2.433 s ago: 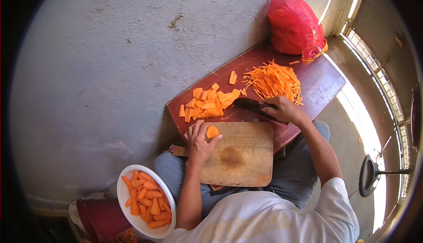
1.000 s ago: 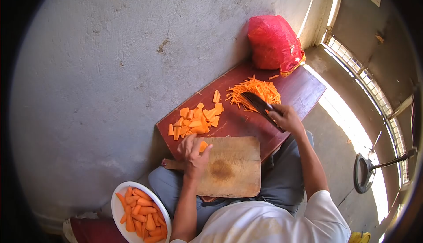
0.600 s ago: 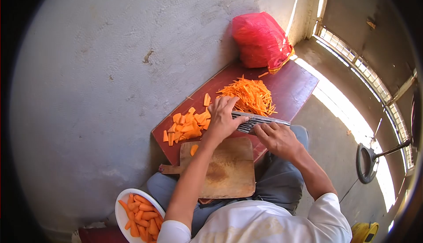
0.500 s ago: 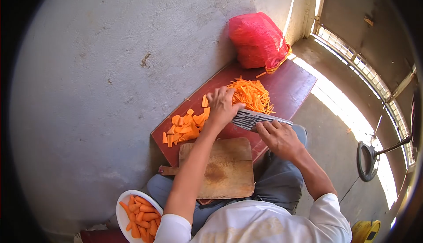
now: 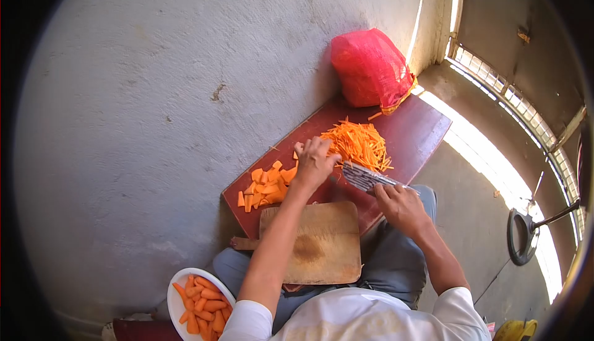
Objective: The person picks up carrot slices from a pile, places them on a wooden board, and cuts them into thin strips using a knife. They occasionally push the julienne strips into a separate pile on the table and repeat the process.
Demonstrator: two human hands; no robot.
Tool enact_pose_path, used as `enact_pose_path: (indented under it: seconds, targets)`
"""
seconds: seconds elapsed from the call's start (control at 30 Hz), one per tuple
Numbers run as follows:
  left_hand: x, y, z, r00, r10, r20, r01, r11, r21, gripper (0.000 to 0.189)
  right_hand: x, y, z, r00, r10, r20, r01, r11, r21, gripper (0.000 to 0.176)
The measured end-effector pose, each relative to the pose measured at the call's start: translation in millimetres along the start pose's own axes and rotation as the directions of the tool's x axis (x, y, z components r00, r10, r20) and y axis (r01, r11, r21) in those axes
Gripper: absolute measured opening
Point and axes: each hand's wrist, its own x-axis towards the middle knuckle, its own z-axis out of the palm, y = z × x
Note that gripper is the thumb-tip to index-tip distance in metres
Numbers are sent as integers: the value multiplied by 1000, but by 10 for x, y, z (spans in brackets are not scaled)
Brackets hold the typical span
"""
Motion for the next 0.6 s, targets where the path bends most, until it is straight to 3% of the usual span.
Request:
enact_pose_path:
  seconds: [0.07, 0.17, 0.2, 0.3, 0.33, 0.43, 0.57, 0.6]
  targets:
    - [-105, 11, -1, 997, 55, 46, -57, 997, 49, 36, 1, -55, -2, 999, -40, 12, 40, 999, 12, 32]
    - [-238, -241, 253, 990, -116, 82, 117, 993, -11, 42, 2, -109, -25, 998, -60, 22, 60, 998, -2, 36]
    - [-263, -160, 198, 981, -185, 58, 193, 962, -192, 44, -3, -128, -42, 998, -54, 31, 54, 998, -12, 37]
    - [-269, 181, -91, 991, -135, 19, 134, 946, -294, 47, -20, -189, -61, 996, -63, 63, 64, 998, -23, 39]
    - [-247, 146, -75, 990, -113, 88, 126, 980, -156, 52, 2, -194, -70, 995, -76, 69, 78, 997, -29, 40]
    - [-128, 55, -21, 983, -160, 94, 163, 986, -22, 58, -5, -223, -52, 995, -83, 48, 84, 996, -27, 40]
    - [-148, 233, -102, 988, -63, 141, 96, 965, -243, 61, -39, -239, -89, 995, -75, 60, 78, 995, -56, 42]
    - [-160, 250, -114, 985, -25, 170, 46, 992, -119, 56, -43, -231, -106, 996, -67, 53, 70, 995, -65, 42]
